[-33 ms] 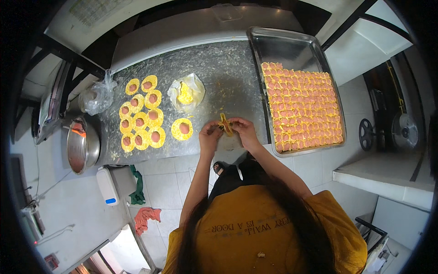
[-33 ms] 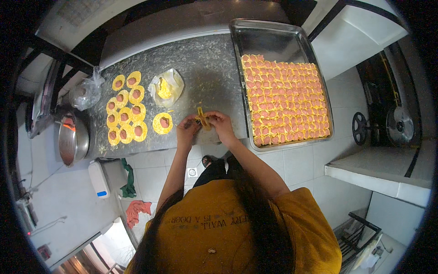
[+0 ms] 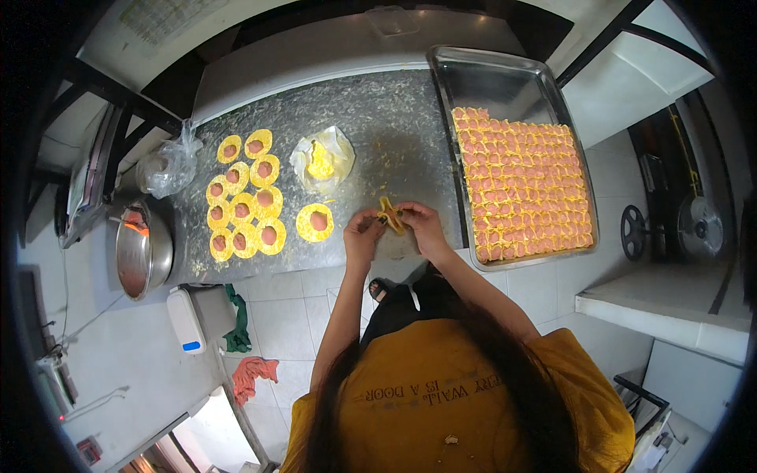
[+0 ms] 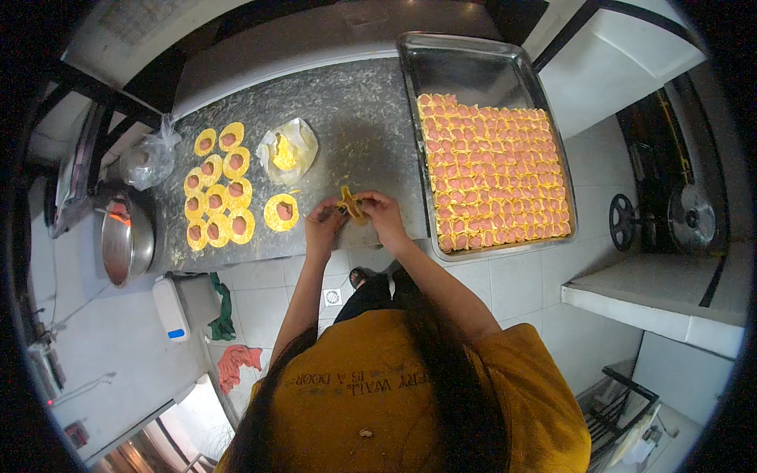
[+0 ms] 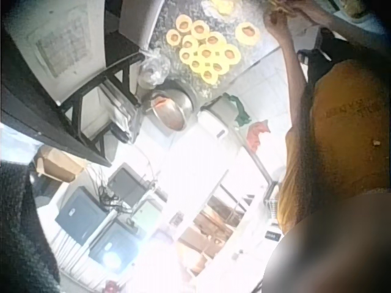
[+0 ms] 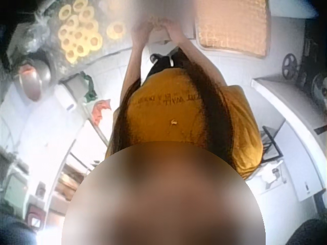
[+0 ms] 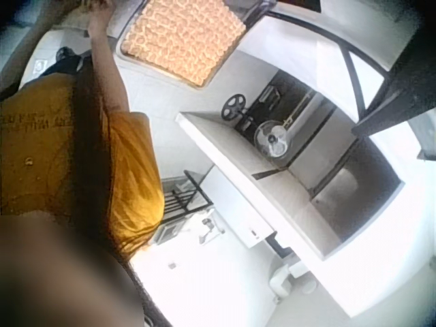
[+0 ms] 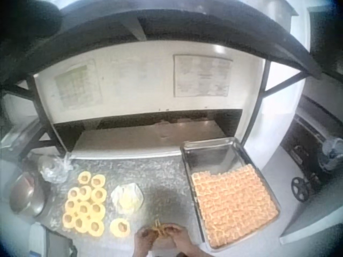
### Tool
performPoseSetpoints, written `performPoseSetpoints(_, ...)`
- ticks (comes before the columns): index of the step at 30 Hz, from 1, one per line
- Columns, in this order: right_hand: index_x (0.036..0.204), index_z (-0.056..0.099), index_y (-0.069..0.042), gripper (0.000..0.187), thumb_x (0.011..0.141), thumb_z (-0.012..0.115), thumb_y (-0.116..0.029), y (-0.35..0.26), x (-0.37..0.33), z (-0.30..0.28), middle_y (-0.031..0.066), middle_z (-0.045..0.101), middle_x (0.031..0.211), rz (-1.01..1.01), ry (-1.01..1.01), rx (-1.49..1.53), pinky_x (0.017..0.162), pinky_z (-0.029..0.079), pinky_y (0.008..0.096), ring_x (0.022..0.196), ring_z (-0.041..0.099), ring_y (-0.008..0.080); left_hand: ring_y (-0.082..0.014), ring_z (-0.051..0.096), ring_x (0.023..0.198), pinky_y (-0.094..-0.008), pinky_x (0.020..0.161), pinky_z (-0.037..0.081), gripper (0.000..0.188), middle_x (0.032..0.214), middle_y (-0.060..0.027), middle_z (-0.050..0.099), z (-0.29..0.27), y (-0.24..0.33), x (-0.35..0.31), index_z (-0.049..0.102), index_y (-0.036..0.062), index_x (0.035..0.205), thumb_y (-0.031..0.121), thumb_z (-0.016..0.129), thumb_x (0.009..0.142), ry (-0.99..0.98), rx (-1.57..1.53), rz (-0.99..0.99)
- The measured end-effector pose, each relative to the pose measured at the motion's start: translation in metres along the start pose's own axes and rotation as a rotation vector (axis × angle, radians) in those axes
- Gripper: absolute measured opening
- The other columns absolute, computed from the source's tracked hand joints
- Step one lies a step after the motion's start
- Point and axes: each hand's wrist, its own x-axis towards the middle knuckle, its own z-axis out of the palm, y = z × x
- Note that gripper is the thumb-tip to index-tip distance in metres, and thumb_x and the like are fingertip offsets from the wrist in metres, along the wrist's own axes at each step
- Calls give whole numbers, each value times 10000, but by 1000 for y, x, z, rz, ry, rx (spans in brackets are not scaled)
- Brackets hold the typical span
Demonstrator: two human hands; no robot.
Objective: The person scoops a pink filling from a metal bowl using a spoon and places it into yellow circular wrappers on a countertop. They then fold the wrappers around the filling to form small dumplings and place them onto a metal tray.
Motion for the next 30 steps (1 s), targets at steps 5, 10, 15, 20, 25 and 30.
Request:
performPoseSetpoints(5,1140,501,3,405,745,538,86,-21,-12,11,60,572,1047,-31,-31,195,818,448,254,914,558,133,-154,569,898,-269,708,512,117,1136,-94,520,6,3,-7,522,19,916,-43,530,817,95,-152,-17)
performPoseSetpoints(10,1098,536,8,416,696,571,109,-30,-20,0,70,592,1028,-17,-55,-143,809,462,260,911,576,154,-177,569,921,-281,721,508,187,1121,-92,518,3,0,-16,507,18,930,-82,531,774,18,-103,-4)
performPoseSetpoints(15,1000,591,22,315,694,581,99,-38,-15,-10,96,611,984,-103,-56,-621,785,474,247,874,593,149,-163,564,912,-267,724,491,349,1064,-87,559,5,16,-26,516,19,1041,-88,566,712,-53,120,46)
performPoseSetpoints(20,979,602,11,326,667,590,103,-35,-17,-13,95,624,931,-153,-96,-625,744,490,258,839,611,162,-181,619,799,-262,714,496,457,905,-102,610,2,9,-25,536,18,1110,-66,623,670,-46,648,180)
performPoseSetpoints(25,986,600,-8,354,648,587,96,-42,-18,-11,121,599,959,-273,-160,-883,711,494,297,817,617,246,-220,636,768,-284,678,508,442,876,-134,619,9,15,-27,563,14,1082,-39,644,651,-107,728,252)
performPoseSetpoints(30,990,591,-28,386,618,585,75,-48,-21,-8,142,571,925,-441,-171,-1028,713,470,365,826,573,325,-224,640,746,-304,652,517,354,866,-145,621,16,25,-28,605,17,1005,-33,641,657,-79,700,251)
